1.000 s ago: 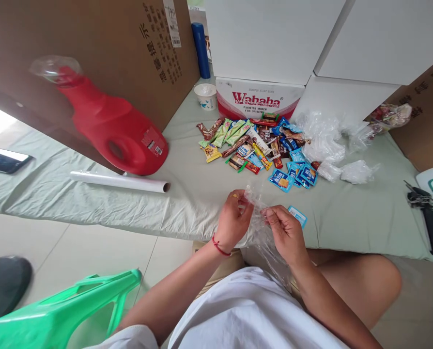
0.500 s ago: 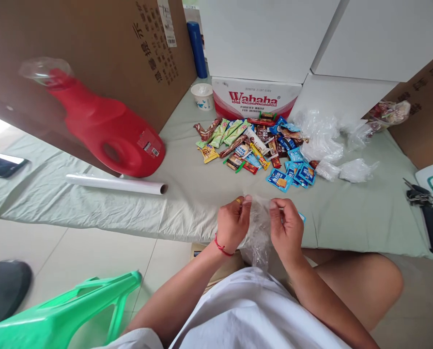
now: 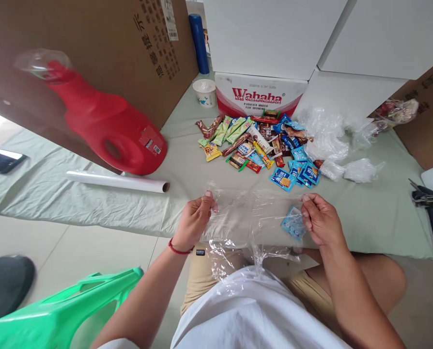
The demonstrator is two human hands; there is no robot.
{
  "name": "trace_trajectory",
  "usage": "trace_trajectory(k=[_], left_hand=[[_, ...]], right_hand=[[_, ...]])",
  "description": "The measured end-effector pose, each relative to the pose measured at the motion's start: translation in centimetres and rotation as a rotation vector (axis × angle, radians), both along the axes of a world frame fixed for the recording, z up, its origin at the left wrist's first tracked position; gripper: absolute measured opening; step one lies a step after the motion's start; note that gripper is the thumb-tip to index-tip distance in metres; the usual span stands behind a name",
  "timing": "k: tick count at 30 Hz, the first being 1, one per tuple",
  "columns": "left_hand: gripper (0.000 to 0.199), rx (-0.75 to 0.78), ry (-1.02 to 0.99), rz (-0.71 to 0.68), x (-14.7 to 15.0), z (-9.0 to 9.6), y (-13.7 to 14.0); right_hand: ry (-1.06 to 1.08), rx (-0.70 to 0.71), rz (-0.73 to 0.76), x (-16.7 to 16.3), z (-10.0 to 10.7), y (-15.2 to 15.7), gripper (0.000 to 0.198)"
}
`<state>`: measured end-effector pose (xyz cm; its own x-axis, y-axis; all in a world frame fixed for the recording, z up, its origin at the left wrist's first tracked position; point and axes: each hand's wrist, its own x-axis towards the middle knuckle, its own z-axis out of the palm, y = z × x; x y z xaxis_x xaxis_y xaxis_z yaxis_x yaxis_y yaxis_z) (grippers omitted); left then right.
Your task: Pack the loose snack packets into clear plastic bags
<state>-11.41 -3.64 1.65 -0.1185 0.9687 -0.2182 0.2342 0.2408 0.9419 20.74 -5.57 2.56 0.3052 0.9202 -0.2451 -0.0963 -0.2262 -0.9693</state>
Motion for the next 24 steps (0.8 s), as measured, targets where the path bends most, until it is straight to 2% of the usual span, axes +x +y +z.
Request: trace_trajectory(k=[2,7,10,12,14,15,18,19,20,21,24], left_hand=[[0.062,-0.030,0.044,-0.088,-0.6,-0.2,0.9],[0.053,0.070,0.568,-0.148,0.4,-1.2,5.3],[0.049,0.069,0.650,-0.165,1.6,-1.7,7.4],[0.049,0.057,0.686,-0.168,2.2,-2.0,8.0],[0.050,0.040,0.715,-0.169,2.6,-2.2,8.2],[0.051,0.032,0.728,-0.170,2.7,-2.2,8.3],[0.053,0.008,0.757,-0.175,2.9,-2.3,8.5],[0.055,-0.001,0.771,-0.179,2.9,-2.3,8.6],[0.056,-0.011,0.790,-0.184,2.9,-2.3,8.7],[0.057,-0.019,0.812,-0.193,2.9,-2.2,8.8],[0.061,-0.028,0.871,-0.230,2.7,-1.9,9.2]], right_hand=[[-0.088,0.005,0.090,0.5,-0.7,1.0,0.040],[-0.512,0.132,0.236,1.6,-3.6,7.0,0.037],[-0.806,0.126,0.193,2.3,-3.7,10.1,0.036],[-0.994,0.213,0.107,2.2,-2.6,10.4,0.037],[-1.104,0.389,0.108,1.3,-1.1,9.0,0.039],[-1.131,0.485,0.175,0.6,-0.4,7.7,0.041],[-1.227,0.677,0.578,-1.7,0.1,3.2,0.055],[-1.279,0.699,0.681,-2.3,-0.3,1.8,0.061],[-1.331,0.706,0.722,-2.8,-0.8,0.5,0.062],[-1.374,0.705,0.715,-2.9,-1.5,-0.4,0.060],[-1.420,0.734,0.567,-2.1,-3.3,-2.2,0.041]])
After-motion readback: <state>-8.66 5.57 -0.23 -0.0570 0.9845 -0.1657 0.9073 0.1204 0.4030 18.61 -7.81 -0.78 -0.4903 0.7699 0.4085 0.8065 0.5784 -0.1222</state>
